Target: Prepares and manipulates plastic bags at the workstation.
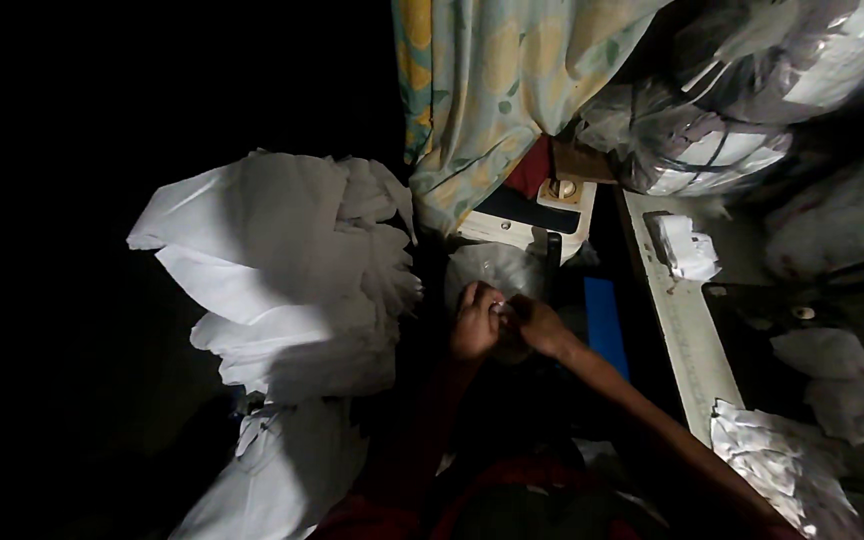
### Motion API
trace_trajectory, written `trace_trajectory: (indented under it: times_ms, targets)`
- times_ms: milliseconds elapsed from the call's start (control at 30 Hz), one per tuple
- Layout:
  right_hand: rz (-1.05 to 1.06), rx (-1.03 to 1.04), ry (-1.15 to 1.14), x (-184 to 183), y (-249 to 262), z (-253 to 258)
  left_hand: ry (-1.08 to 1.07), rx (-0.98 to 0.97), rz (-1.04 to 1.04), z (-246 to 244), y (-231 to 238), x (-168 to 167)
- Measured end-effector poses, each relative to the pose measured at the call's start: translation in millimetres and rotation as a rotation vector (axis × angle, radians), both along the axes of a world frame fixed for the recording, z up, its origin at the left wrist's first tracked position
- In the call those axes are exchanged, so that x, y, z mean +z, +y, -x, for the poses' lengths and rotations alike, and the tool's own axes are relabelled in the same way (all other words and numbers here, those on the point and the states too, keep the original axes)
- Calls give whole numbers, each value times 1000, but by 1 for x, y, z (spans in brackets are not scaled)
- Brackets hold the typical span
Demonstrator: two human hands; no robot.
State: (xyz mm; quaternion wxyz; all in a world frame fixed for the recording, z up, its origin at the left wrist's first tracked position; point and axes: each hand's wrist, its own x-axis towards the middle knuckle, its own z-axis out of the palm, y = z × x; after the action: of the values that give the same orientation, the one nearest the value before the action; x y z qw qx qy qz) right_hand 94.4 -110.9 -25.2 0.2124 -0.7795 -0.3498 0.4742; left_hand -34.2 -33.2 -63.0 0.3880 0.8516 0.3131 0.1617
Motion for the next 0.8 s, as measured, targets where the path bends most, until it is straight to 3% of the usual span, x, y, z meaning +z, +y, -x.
trace_trajectory:
  times_ms: [300,567,800]
  targets:
    - [45,119,-186,4,11,3,374,-233,78,-5,34,31]
    - [-122,115,-178,19,13,-1,122,-110,91,-10,45,29]
    - [-279,211,-130,20,-1,-9,52,-120,177,-9,53,34]
